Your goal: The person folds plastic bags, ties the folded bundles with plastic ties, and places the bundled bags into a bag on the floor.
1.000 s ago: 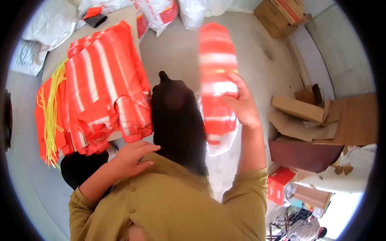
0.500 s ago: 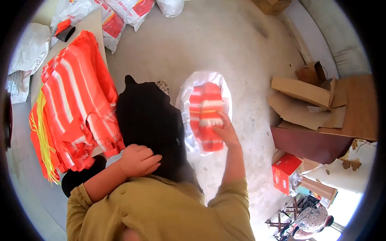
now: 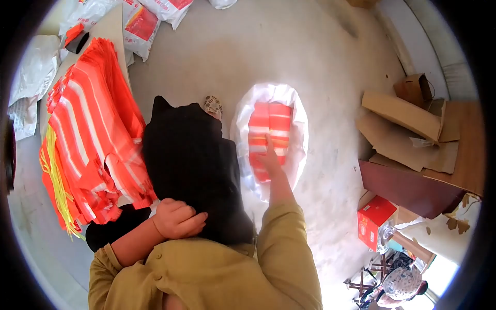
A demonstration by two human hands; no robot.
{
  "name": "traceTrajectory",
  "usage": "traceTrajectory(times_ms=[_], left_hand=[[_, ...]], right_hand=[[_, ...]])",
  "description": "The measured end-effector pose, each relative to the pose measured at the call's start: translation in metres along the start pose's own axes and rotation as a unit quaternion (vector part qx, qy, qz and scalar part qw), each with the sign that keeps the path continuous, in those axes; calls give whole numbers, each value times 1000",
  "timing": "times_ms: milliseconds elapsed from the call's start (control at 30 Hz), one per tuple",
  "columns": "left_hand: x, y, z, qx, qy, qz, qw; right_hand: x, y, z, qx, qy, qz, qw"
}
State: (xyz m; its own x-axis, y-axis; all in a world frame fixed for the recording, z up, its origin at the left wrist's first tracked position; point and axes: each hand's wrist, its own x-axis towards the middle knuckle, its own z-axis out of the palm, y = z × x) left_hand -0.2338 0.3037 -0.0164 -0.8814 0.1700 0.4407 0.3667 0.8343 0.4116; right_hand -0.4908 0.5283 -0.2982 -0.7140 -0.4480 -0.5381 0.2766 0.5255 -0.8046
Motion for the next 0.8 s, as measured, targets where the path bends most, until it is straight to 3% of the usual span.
traceTrajectory(times_ms=[233, 333, 467, 567, 667, 700, 733, 800], left_hand=[[-3, -1, 0, 13, 8, 5, 1000], [-5, -3, 4, 13, 17, 19, 1000], [-6, -6, 4, 21, 13, 30, 999], [-5, -7, 3, 24, 10, 33, 999], [-4, -7, 3, 23, 6, 28, 999], [-3, -7, 2, 22, 4, 26, 999], [-3, -7, 1, 23, -1, 25, 999], [-1, -6, -2, 29, -10, 26, 999]], right_hand=[[-32, -16, 22, -58, 24, 2, 998], [-29, -25, 19, -168, -4, 18, 986], [-40, -67, 6, -434, -94, 61, 894], [-37, -49, -1, -549, -87, -13, 831], [-26, -35, 4, -424, -100, -61, 898], [-21, -23, 7, -396, -127, -33, 909], [-8, 4, 10, -368, -152, -8, 917], [22, 90, 16, -168, -128, 16, 977]])
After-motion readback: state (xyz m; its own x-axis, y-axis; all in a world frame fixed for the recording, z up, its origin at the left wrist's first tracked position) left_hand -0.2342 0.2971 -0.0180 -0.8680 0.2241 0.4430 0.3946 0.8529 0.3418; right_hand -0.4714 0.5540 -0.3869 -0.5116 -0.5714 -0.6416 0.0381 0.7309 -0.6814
